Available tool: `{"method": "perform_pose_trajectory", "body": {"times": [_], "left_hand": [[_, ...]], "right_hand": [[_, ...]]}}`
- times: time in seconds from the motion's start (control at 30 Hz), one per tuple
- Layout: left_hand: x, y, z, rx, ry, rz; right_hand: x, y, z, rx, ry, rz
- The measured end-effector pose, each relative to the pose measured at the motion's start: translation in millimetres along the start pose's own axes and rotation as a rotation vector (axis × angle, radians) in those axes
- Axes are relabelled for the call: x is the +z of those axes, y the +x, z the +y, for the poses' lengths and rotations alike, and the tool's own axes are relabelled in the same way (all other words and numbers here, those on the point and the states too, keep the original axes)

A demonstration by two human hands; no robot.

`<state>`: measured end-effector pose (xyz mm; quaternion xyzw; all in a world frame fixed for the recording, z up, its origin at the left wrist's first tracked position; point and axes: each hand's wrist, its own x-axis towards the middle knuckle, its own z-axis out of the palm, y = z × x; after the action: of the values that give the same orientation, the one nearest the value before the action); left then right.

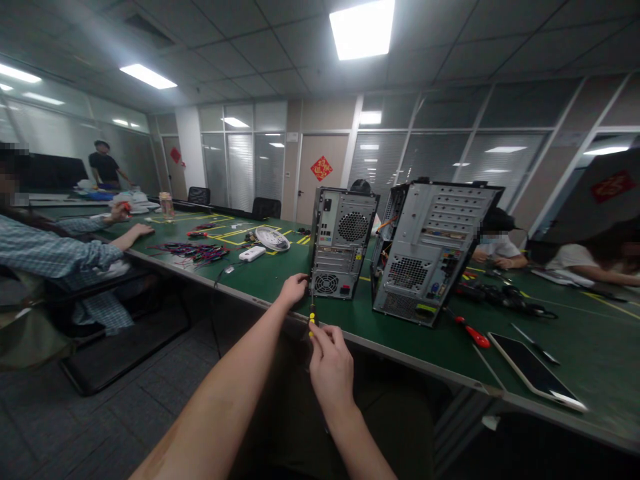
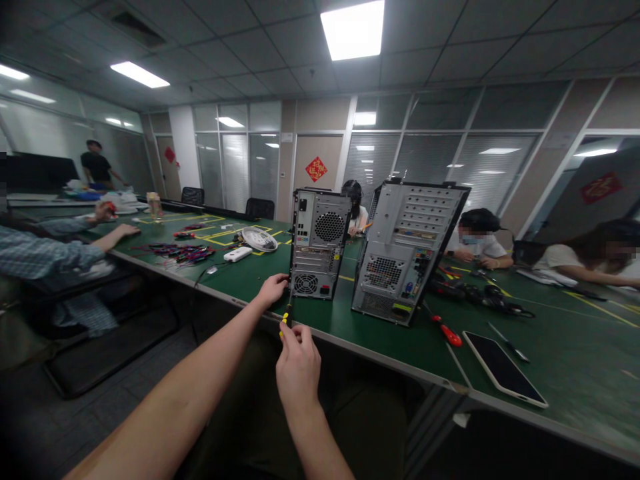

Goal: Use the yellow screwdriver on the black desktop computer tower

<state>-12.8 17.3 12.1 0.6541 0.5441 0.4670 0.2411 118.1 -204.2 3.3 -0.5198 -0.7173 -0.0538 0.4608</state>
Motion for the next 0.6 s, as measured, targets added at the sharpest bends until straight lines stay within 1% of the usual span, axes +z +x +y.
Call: {"method": "perform_pose_trajectory", "body": {"times": [0.2, 0.37, 0.47, 0.6], "left_hand": [[0.8, 1.4, -1.0, -0.001, 0.014, 0.002], [1.9, 2.1, -3.1, 0.007, 0.019, 0.011], [1.6, 1.7, -3.1, 0.010, 0.007, 0.009], [0.3, 0.5, -1.1, -0.001, 0.005, 0.003]], "right_hand": [[2.0, 1.0, 1.1, 0.028, 0.020, 0.028], [2.8, -0.1, 0.9, 0.110, 0.078, -0.018], [2.5, -0.3, 0.9, 0.081, 0.087, -0.030], [2.4, -0.9, 1.4, 0.019, 0.055, 0.004]]}}
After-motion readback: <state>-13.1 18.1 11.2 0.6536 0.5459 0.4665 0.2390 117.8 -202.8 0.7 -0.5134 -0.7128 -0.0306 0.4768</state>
